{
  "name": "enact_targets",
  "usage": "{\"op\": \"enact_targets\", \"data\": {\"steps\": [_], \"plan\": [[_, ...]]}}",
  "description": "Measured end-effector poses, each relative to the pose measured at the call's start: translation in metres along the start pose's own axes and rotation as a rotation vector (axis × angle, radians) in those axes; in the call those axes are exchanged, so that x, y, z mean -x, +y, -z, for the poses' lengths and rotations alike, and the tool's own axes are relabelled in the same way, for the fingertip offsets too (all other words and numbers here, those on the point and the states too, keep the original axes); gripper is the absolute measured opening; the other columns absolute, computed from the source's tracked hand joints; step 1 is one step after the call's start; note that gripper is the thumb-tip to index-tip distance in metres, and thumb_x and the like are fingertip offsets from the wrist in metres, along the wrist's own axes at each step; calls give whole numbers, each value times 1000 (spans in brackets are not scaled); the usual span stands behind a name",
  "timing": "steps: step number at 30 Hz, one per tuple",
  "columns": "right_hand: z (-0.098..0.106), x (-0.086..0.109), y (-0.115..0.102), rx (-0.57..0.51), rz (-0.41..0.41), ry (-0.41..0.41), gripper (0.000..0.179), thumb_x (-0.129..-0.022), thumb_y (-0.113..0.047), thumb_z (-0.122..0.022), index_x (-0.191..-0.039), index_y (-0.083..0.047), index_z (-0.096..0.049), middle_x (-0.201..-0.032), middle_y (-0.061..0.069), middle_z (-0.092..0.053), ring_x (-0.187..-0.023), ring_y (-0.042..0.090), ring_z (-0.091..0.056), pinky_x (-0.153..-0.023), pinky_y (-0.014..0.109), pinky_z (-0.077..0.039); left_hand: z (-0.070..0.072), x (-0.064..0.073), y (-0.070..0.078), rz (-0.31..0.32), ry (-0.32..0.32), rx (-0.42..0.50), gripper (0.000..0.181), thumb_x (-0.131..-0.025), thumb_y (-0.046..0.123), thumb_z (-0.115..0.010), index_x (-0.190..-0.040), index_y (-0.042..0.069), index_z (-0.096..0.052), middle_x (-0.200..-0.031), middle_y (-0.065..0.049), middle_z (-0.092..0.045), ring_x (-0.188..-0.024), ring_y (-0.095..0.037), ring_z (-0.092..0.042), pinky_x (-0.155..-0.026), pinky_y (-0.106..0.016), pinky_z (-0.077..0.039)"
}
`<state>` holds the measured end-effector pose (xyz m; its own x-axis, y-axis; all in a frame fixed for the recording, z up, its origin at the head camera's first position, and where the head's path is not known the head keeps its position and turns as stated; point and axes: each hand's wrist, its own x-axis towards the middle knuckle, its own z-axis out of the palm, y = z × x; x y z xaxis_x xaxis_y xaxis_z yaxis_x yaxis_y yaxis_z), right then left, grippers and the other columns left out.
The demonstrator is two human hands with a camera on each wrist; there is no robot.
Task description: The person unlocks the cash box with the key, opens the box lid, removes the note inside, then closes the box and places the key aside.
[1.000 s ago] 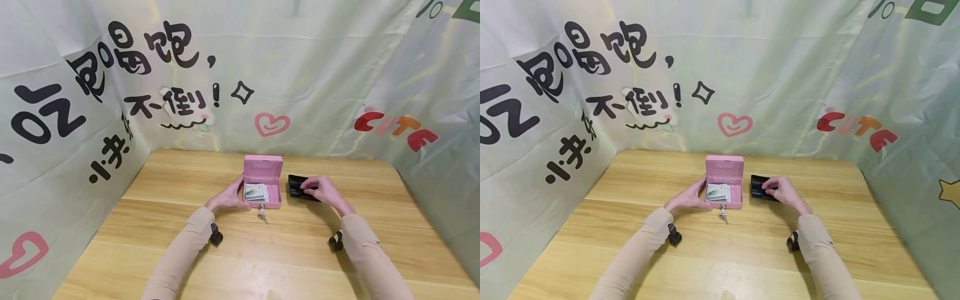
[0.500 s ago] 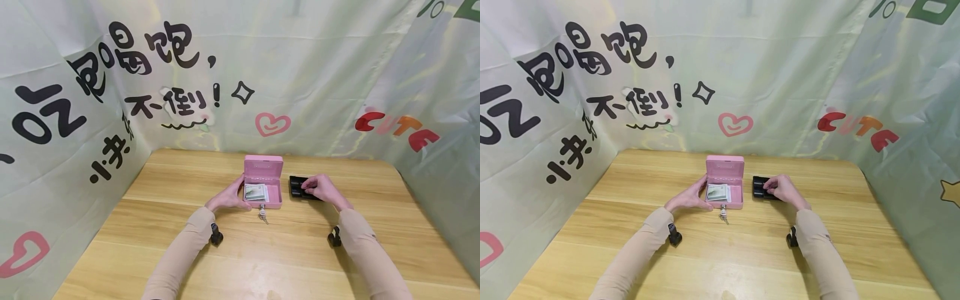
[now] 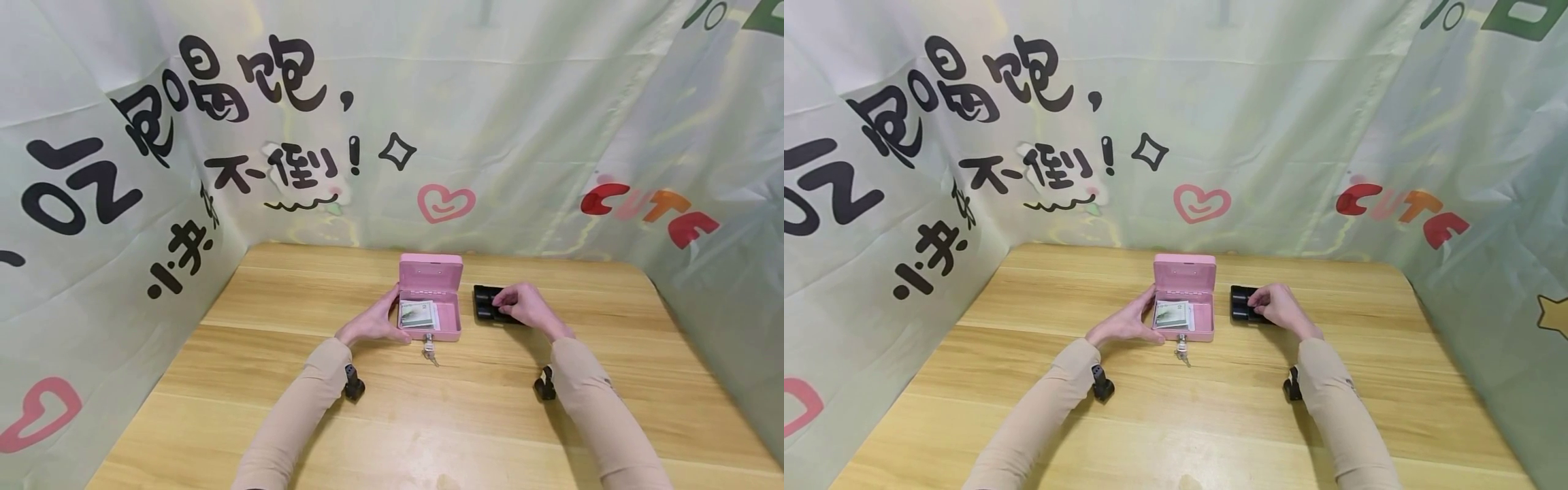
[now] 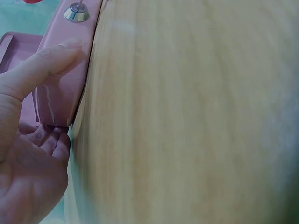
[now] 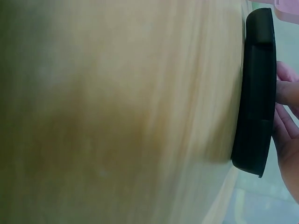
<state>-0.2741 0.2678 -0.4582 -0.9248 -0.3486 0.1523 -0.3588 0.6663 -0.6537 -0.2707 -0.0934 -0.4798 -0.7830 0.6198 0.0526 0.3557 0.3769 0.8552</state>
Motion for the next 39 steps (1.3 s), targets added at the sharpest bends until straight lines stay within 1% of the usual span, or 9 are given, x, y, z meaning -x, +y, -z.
{"op": "enact_targets", "data": {"steps": [4,11,18,21,26,31,35,39], "plan": [[0,0,1,-7,-4,6,14,-78,15,-69,-87,6,-74,-83,20,-75,-72,13,-70,-67,14,-52,0,0,1,-5,2,5,128,-67,7,-92,-163,17,-7,-169,-13,-21,-157,-29,-20,-130,-48,-16],[0,1,-1,1,7,-1,12,-80,13,-70,-90,7,-72,-85,21,-75,-77,21,-71,-70,19,-56,0,0,1,-1,0,4,128,-67,7,-91,-163,16,-7,-169,-13,-20,-157,-29,-19,-130,-47,-15],[1,4,-2,7,-5,2,14,-82,10,-72,-95,7,-71,-89,20,-74,-79,21,-70,-71,19,-56,-1,1,1,25,2,-2,129,-67,8,-92,-163,18,-7,-170,-11,-18,-157,-27,-17,-131,-45,-15],[1,5,-3,-3,2,13,17,-82,9,-72,-99,7,-71,-90,21,-74,-81,21,-69,-72,20,-56,-1,0,0,26,3,-3,129,-67,8,-92,-163,19,-7,-169,-11,-19,-157,-27,-18,-131,-45,-15],[2,9,-7,-19,-10,23,19,-84,7,-73,-103,7,-70,-94,21,-74,-83,18,-69,-74,18,-55,-1,0,0,30,4,-2,129,-67,9,-92,-163,18,-7,-169,-11,-19,-157,-28,-18,-130,-47,-16],[1,12,-11,-29,-29,49,17,-86,2,-73,-102,7,-70,-95,22,-74,-84,17,-69,-73,17,-54,-1,0,0,11,4,10,128,-67,8,-91,-163,17,-8,-169,-14,-21,-157,-30,-20,-130,-48,-16],[-1,14,-16,6,-44,82,19,-89,-6,-73,-104,5,-71,-96,19,-75,-85,20,-69,-74,20,-55,-1,0,0,-5,4,7,128,-66,6,-91,-163,16,-8,-168,-13,-24,-156,-29,-22,-130,-46,-17],[-5,15,-22,32,-65,135,21,-91,-12,-74,-106,2,-73,-99,18,-75,-88,23,-70,-77,22,-54,-1,0,0,-16,3,2,128,-67,6,-91,-163,15,-7,-168,-13,-23,-156,-28,-22,-130,-45,-17]]}}
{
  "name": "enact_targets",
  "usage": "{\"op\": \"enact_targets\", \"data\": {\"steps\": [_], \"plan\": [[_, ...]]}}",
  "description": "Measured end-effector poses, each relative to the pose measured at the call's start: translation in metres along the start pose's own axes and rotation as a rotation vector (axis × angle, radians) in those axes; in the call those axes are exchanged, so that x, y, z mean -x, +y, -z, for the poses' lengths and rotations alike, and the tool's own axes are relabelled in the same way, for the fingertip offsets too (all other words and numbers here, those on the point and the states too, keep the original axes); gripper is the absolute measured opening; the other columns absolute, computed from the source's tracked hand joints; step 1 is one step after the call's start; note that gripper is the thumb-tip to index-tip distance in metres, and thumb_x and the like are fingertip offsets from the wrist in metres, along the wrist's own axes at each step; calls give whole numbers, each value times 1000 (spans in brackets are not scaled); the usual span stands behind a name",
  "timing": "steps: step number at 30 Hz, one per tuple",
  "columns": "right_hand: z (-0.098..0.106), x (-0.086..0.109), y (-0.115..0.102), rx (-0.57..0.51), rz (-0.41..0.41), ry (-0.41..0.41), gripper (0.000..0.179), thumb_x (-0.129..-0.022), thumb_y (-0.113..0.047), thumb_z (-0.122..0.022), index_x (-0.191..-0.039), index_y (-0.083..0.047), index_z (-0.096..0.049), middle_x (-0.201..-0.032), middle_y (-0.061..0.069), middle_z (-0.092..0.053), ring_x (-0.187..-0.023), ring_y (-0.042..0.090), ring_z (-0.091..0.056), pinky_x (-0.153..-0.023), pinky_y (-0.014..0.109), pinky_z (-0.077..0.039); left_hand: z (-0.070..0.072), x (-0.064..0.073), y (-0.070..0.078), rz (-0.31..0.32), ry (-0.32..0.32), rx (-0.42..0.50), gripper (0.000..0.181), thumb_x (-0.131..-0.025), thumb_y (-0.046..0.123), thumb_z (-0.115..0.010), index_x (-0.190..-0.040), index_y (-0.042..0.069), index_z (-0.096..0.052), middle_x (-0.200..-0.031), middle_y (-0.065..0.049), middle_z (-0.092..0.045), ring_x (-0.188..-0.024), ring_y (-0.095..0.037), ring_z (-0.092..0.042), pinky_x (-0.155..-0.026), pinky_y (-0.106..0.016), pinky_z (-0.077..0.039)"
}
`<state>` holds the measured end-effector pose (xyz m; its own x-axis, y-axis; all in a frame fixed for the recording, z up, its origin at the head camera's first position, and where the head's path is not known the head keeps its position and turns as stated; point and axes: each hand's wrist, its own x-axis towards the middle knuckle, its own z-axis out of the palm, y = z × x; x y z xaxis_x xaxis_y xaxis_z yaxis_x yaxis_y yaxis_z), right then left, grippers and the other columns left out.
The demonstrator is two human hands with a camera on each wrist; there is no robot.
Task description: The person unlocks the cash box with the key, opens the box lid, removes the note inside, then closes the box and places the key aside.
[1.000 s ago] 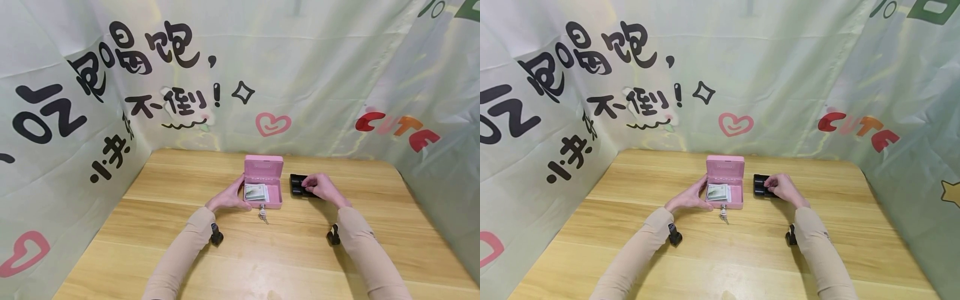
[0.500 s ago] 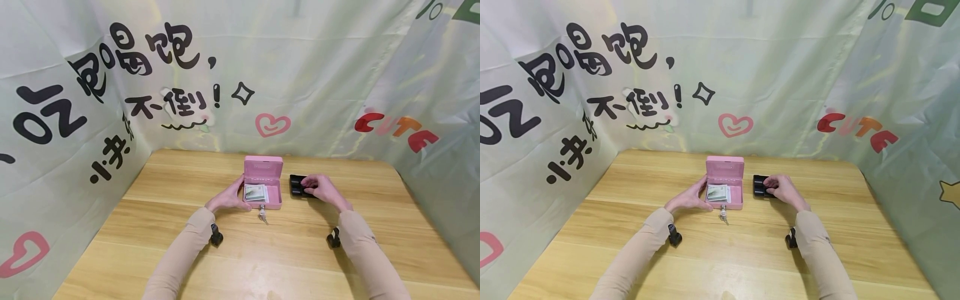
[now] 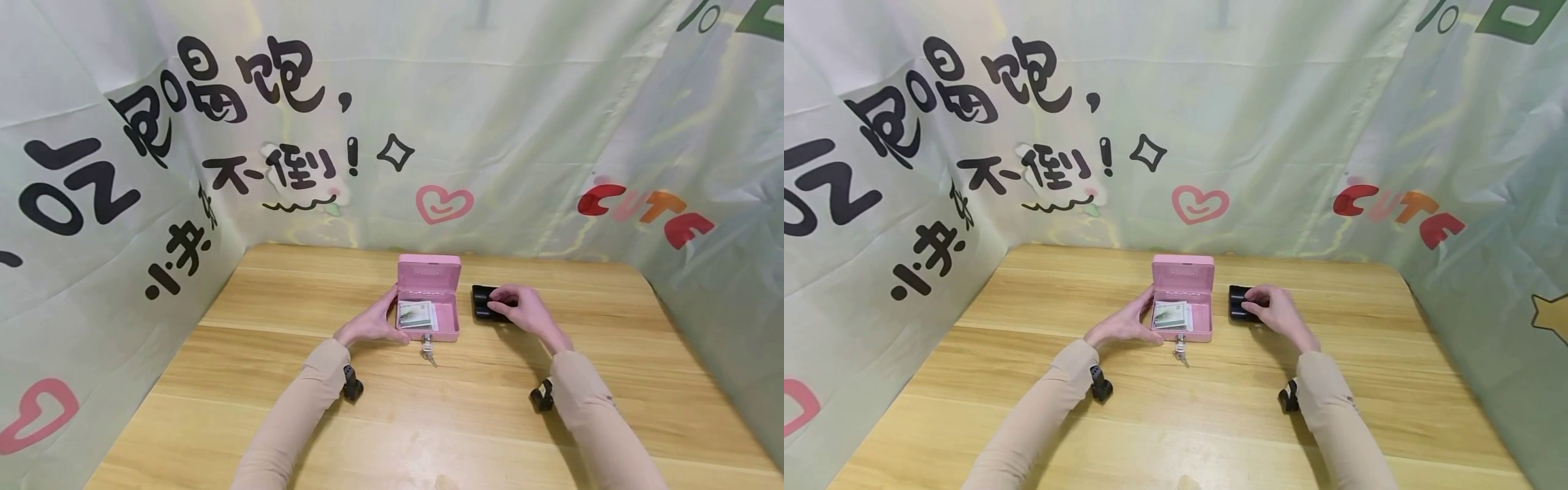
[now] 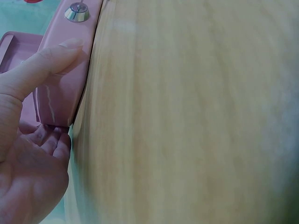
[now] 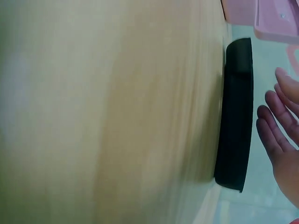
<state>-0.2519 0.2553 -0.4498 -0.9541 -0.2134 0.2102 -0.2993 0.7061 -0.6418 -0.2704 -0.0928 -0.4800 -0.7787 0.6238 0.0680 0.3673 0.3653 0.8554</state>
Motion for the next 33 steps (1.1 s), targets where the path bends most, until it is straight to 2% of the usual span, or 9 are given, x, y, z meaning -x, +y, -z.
{"op": "enact_targets", "data": {"steps": [9,12,15,19,26,33], "plan": [[-9,1,-22,-74,-4,58,21,-92,-20,-73,-103,-3,-75,-101,16,-77,-90,18,-70,-79,20,-54,0,0,1,8,-2,4,128,-67,6,-91,-163,14,-8,-168,-14,-23,-156,-30,-22,-130,-46,-17],[-12,0,-28,-106,-2,60,22,-92,-19,-73,-106,-1,-75,-103,17,-77,-90,15,-70,-80,18,-54,-1,0,0,7,-3,3,127,-67,5,-91,-163,14,-8,-167,-14,-24,-156,-29,-23,-130,-45,-17],[-15,-1,-33,-148,7,49,25,-92,-16,-73,-109,2,-74,-107,19,-76,-90,6,-68,-81,14,-54,-1,0,0,12,-5,3,127,-67,5,-91,-163,16,-8,-167,-13,-25,-156,-28,-23,-130,-44,-17],[-18,-3,-40,-185,10,30,30,-93,-15,-72,-114,5,-72,-109,21,-76,-89,1,-67,-80,11,-54,-1,1,1,29,3,3,128,-66,7,-91,-163,16,-7,-168,-14,-21,-156,-30,-21,-130,-47,-16],[-26,-9,-54,-223,-8,-28,32,-94,-17,-71,-117,5,-71,-112,23,-75,-96,22,-73,-79,13,-55,-1,1,2,55,6,-8,130,-66,9,-92,-164,18,-6,-170,-12,-17,-157,-30,-17,-130,-48,-15],[-36,-16,-64,-234,69,-135,32,-91,-11,-73,-117,6,-70,-108,22,-75,-95,30,-73,-79,17,-57,-1,2,2,75,8,2,130,-67,9,-92,-164,18,-6,-169,-14,-18,-157,-32,-18,-129,-53,-16]]}}
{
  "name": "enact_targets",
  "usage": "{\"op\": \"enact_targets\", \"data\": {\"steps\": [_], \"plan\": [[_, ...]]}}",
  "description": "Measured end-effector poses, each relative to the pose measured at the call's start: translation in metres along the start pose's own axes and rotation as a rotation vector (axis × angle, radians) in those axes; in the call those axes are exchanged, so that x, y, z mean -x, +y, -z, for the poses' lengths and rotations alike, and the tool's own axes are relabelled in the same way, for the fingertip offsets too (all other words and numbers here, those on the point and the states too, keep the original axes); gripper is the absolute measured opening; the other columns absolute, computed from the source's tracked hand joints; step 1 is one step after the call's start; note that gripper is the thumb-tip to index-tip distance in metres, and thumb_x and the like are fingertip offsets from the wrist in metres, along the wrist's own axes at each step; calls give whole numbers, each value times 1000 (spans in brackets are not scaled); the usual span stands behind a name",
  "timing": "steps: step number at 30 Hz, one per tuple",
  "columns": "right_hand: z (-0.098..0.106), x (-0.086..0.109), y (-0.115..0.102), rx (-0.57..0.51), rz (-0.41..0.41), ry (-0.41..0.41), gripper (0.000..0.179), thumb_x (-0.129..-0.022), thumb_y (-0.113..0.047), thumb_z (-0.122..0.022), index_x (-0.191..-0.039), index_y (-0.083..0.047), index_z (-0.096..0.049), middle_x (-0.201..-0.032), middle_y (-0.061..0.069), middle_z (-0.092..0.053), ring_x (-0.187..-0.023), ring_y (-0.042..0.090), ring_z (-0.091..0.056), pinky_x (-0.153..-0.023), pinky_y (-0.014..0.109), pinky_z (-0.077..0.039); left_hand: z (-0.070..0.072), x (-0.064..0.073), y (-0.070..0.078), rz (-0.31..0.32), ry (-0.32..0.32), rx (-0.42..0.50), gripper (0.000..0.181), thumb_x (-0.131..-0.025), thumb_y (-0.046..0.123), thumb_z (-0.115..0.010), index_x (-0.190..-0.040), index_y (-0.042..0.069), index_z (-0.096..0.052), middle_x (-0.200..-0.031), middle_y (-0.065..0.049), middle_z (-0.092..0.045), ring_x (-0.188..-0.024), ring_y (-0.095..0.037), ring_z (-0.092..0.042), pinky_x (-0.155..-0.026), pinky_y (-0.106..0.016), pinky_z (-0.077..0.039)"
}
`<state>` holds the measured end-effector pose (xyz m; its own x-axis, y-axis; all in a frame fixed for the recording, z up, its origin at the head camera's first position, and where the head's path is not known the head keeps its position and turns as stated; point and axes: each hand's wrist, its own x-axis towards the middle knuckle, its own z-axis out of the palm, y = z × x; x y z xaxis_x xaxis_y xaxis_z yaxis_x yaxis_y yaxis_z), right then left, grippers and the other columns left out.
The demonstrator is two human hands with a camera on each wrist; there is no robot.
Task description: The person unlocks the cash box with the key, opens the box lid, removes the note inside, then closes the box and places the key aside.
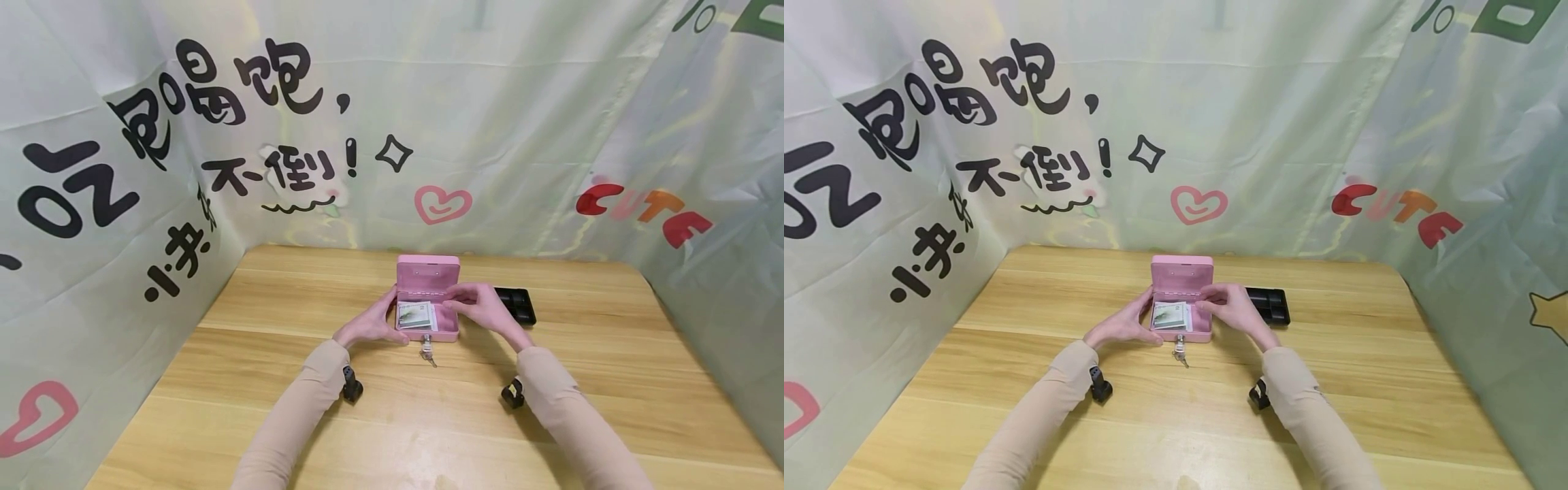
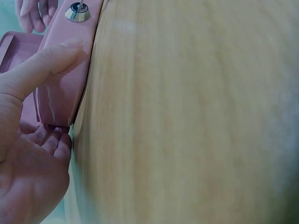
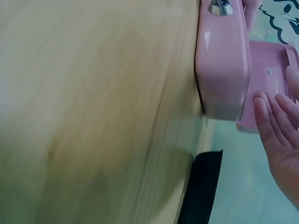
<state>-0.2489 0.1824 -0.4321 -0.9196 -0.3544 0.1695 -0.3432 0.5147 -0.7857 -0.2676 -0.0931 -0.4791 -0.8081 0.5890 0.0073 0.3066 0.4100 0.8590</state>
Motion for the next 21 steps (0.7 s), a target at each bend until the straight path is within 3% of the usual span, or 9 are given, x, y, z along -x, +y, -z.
{"op": "enact_targets", "data": {"steps": [6,13,21], "plan": [[-8,-7,-1,9,19,-40,36,-89,-11,-74,-120,7,-68,-108,23,-75,-93,30,-73,-78,23,-59,0,0,-1,11,2,-9,130,-67,11,-92,-164,19,-5,-170,-14,-14,-157,-33,-15,-129,-55,-15],[-12,-12,-1,12,19,-50,39,-90,-10,-74,-122,9,-66,-112,26,-73,-100,36,-73,-89,45,-62,0,0,-1,2,2,0,130,-67,9,-92,-164,19,-6,-170,-14,-16,-157,-32,-16,-129,-54,-15],[-17,-18,1,42,41,-54,39,-89,-11,-75,-121,9,-66,-114,27,-72,-104,39,-72,-92,48,-61,0,1,0,-13,1,7,128,-68,8,-91,-164,17,-6,-170,-14,-15,-157,-32,-15,-129,-53,-14]]}}
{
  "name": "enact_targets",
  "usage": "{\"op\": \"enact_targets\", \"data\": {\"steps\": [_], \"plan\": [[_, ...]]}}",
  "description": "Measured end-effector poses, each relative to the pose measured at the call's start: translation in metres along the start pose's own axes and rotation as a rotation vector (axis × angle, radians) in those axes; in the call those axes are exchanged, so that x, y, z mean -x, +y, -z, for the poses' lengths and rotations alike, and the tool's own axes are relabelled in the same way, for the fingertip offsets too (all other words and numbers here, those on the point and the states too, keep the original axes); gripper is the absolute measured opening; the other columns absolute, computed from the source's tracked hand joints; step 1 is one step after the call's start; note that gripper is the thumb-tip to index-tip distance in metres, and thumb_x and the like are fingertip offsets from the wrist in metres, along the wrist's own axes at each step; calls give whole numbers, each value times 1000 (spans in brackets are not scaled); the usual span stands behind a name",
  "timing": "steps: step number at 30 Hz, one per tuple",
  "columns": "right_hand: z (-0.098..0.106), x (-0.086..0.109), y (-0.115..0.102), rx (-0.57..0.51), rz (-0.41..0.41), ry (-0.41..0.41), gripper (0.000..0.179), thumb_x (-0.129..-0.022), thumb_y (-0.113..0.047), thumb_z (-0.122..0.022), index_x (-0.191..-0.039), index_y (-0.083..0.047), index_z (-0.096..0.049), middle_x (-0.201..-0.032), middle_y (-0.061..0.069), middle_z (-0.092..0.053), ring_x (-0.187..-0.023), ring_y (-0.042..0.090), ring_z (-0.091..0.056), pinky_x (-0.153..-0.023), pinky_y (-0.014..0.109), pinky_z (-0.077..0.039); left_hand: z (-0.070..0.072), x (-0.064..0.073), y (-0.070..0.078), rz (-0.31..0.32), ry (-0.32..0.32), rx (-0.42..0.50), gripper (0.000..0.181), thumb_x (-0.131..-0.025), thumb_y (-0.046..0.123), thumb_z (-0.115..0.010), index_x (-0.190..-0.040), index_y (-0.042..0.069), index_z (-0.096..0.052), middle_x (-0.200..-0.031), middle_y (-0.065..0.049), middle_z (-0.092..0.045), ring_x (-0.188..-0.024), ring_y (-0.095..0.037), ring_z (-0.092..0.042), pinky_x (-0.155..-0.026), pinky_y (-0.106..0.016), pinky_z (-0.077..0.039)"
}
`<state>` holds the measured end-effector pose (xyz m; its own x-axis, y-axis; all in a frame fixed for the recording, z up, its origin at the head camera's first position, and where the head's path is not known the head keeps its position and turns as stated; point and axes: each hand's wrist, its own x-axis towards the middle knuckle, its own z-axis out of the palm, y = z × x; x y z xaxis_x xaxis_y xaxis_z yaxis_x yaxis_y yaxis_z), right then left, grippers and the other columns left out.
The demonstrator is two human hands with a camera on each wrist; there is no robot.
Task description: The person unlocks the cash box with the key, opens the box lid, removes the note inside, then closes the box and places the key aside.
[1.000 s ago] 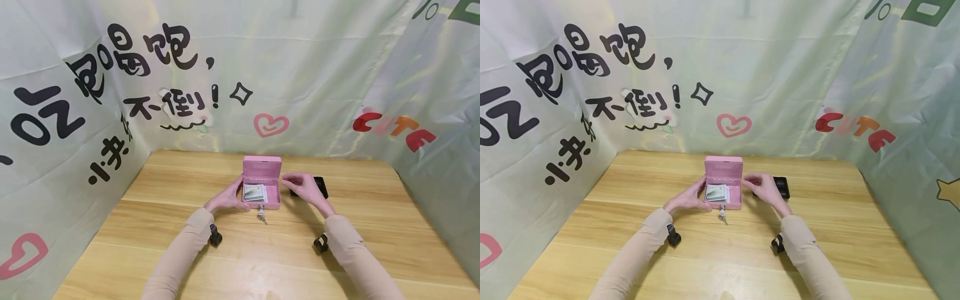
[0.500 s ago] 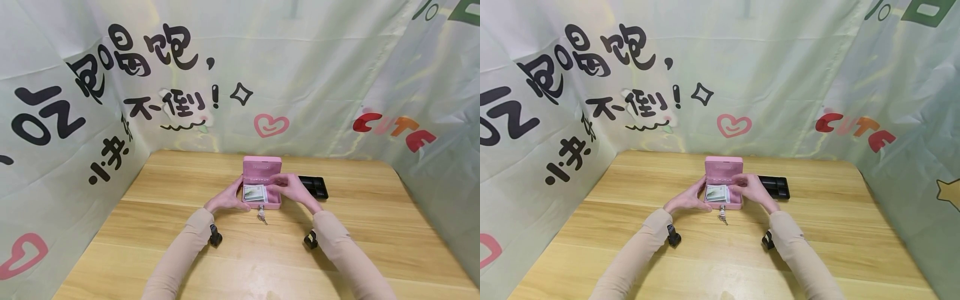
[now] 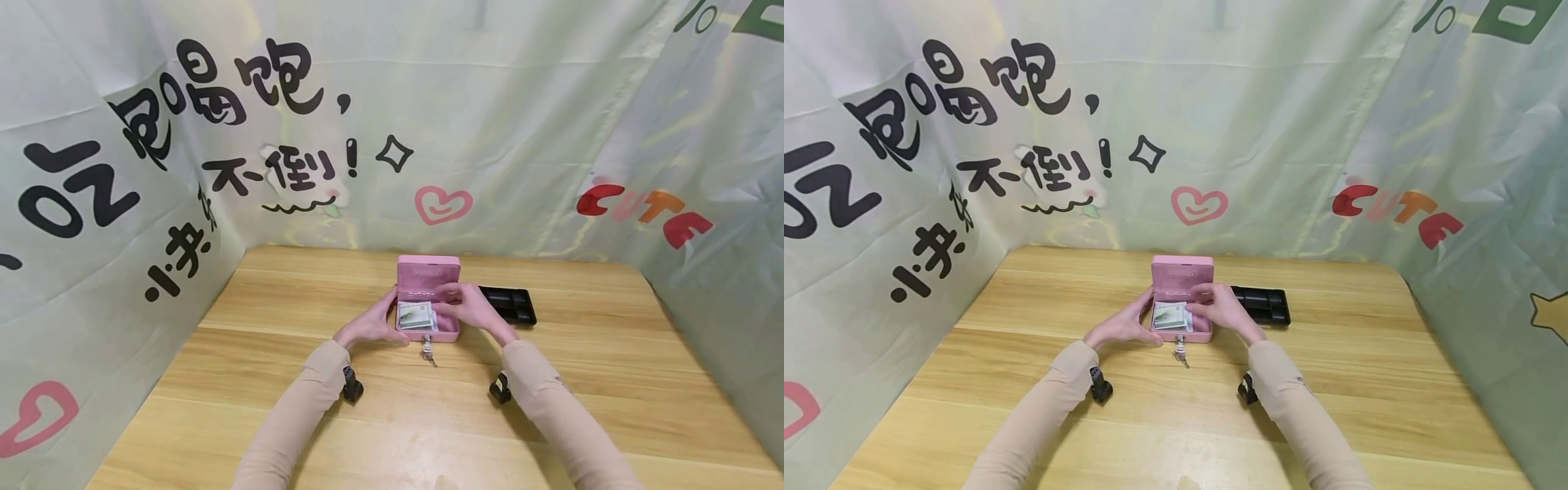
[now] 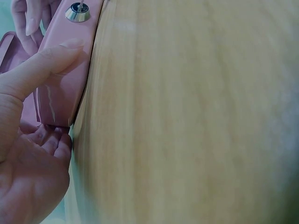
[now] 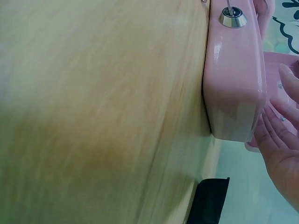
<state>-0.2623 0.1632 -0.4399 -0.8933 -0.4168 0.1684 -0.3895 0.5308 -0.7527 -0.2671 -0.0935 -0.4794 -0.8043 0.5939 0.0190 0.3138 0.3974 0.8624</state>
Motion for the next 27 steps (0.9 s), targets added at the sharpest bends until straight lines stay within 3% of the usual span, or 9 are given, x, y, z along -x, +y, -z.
{"op": "enact_targets", "data": {"steps": [11,18,27], "plan": [[-3,-6,0,8,-12,-29,39,-89,-9,-74,-122,10,-65,-115,29,-71,-104,40,-71,-92,48,-60,1,-1,-1,-5,-6,16,130,-66,8,-92,-164,21,-7,-170,-12,-16,-157,-32,-16,-129,-53,-15],[-8,-10,-1,-49,-7,-79,43,-87,-7,-76,-123,12,-63,-114,31,-71,-100,39,-72,-89,45,-62,0,-2,-1,-48,-15,17,128,-67,5,-90,-163,19,-6,-169,-13,-21,-156,-30,-20,-130,-49,-15],[-13,-16,-9,-84,-32,-97,44,-85,-4,-77,-125,11,-63,-117,30,-70,-99,37,-72,-89,42,-62,0,-2,-1,-45,-14,16,128,-69,6,-90,-163,23,-7,-169,-10,-21,-156,-28,-22,-130,-48,-17]]}}
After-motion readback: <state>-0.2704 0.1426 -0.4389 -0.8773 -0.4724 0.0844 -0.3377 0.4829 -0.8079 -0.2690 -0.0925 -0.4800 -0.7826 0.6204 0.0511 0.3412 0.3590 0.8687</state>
